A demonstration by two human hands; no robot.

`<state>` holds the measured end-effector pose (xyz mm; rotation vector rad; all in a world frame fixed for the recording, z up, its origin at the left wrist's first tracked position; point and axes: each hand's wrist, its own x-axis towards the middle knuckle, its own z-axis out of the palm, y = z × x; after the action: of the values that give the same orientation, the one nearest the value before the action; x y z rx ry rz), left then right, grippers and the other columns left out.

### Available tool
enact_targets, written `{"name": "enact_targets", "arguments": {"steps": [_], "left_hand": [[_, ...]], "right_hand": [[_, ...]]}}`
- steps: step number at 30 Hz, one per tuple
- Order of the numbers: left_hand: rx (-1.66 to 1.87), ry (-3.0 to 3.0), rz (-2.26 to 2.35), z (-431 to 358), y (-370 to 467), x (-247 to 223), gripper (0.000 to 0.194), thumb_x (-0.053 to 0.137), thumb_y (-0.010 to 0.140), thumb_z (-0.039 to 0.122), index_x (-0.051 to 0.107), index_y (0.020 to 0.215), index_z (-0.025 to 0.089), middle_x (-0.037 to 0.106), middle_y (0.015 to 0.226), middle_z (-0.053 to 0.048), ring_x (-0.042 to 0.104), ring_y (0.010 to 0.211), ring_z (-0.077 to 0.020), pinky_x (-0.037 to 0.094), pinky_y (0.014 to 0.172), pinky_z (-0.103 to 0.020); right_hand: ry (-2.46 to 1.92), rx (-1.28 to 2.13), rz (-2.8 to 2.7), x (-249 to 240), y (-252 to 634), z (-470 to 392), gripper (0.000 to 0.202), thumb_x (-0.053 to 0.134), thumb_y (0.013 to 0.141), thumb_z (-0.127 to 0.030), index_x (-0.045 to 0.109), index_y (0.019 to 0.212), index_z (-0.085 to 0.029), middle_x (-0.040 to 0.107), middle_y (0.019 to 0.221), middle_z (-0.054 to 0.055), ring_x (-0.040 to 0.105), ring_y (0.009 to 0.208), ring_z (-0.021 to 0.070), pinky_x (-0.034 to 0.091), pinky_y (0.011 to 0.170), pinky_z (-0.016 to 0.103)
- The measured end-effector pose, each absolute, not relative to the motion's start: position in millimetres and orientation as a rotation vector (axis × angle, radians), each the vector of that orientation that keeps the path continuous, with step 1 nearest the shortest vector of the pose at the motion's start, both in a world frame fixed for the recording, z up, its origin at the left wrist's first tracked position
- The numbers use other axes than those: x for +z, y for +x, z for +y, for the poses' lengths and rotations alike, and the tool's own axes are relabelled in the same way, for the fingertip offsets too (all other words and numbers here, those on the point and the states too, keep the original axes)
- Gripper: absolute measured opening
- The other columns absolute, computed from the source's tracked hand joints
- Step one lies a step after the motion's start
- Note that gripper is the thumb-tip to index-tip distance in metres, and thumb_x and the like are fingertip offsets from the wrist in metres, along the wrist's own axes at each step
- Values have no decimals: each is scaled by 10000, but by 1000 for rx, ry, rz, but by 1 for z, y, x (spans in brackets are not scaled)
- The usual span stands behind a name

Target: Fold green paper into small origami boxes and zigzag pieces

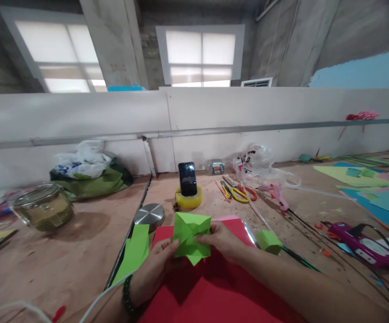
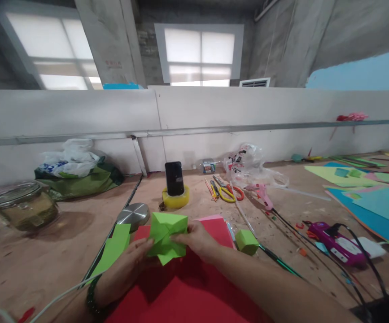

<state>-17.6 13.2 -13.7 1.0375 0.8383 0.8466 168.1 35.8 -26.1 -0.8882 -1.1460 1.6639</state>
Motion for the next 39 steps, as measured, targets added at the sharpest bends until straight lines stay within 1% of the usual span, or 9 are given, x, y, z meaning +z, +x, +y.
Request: {"name": "enact_targets", "arguments": {"steps": [3,7,11,18,23,26,33,36,39], "left_hand": [[828,1039,864,13,-17,-17,450,780,612,557,703,774,145,712,729,-64,672,788,-243,522,722,-308],[710,1154,881,16,-23,-17,442,766,629,555,697,744,134,680,647,-43,643,661,-196,493,653,-277],[611,1183,894,16,-27,-11,424,792,603,506,690,747,120,675,643,-41,622,627,-171,457,619,-251],[742,1028,920,20,-28,-10,408,855,531,375,584,756,169,672,671,2,619,597,-147,464,605,-245],[654,1200,983,22,-29,-11,401,854,511,371,548,670,167,630,622,34,564,540,-110,426,533,-206],[652,1227,1018,21,-29,-8,365,842,515,334,551,663,170,605,601,57,527,509,-89,406,508,-190],[536,1188,824,18,-28,1,363,796,604,336,692,910,169,719,785,-33,669,780,-212,500,755,-300],[549,1205,815,19,-28,0,374,751,626,298,705,972,164,731,854,-50,667,796,-214,498,747,-297],[574,1191,839,19,-28,0,391,691,579,195,709,969,165,731,856,-52,658,787,-219,501,709,-292]], "right_hand": [[-892,1557,-1301,-24,168,33,414,844,522,-434,681,783,-157,681,747,10,619,733,178,486,735,324],[-964,1296,-1327,-15,175,36,472,825,549,-346,623,946,-192,642,762,-19,586,707,149,460,660,275],[-960,1381,-1402,-9,185,41,295,759,616,-372,616,777,-171,586,656,-38,515,596,110,400,579,244],[-1018,1471,-1664,-2,203,50,250,773,551,-287,566,620,-164,516,553,-66,452,539,82,325,505,206],[-1070,1592,-1713,-1,203,44,326,789,578,-325,637,816,-162,572,575,-59,514,552,98,369,515,209],[-1089,1649,-1733,-7,200,39,287,783,596,-330,640,781,-163,601,614,-45,540,572,110,399,525,219],[-999,1536,-1785,-8,208,49,267,762,633,-364,607,677,-151,576,627,-42,495,582,93,373,537,208],[-1006,1548,-1803,-5,214,56,318,772,623,-415,603,673,-151,584,638,-35,507,589,101,376,540,215],[-996,1629,-1775,-5,216,57,372,784,600,-466,617,702,-150,620,676,-18,543,614,117,407,565,229]]}}
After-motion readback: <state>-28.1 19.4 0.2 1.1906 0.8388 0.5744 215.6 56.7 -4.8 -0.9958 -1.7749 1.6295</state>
